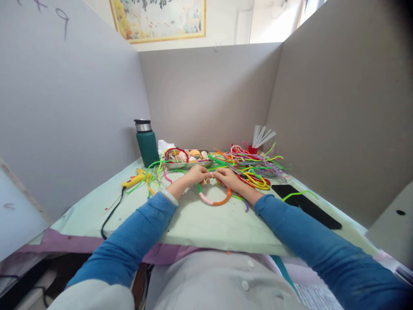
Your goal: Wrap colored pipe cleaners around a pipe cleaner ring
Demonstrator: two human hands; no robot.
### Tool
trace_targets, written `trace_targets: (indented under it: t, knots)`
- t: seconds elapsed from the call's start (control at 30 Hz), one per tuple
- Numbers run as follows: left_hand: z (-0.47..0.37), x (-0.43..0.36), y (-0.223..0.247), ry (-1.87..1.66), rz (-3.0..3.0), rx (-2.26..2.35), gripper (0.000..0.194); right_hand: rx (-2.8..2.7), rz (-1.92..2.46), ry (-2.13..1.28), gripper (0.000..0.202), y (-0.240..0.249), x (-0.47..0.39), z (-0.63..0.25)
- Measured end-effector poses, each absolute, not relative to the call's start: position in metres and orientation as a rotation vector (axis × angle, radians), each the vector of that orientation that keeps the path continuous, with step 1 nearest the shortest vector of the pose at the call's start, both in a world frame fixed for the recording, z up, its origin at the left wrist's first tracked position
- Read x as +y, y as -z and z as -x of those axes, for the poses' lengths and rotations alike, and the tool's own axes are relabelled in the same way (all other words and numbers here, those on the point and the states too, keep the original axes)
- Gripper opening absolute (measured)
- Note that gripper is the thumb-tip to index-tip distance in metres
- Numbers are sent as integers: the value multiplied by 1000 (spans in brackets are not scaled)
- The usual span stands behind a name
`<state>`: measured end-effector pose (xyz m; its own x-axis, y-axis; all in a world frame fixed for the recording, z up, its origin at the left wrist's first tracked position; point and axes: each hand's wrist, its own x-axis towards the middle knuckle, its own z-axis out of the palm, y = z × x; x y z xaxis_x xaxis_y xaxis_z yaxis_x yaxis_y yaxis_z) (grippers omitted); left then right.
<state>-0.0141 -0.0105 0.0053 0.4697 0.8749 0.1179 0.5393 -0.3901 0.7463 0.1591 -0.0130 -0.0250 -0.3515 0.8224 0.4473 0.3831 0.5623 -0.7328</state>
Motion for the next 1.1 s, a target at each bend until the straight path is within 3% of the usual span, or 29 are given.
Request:
trace_targets:
  t: [1.1]
  knots:
    - [17, -1, 0, -683, -2202, 1250, 34, -1966, 959, -636, 33, 26, -12, -159]
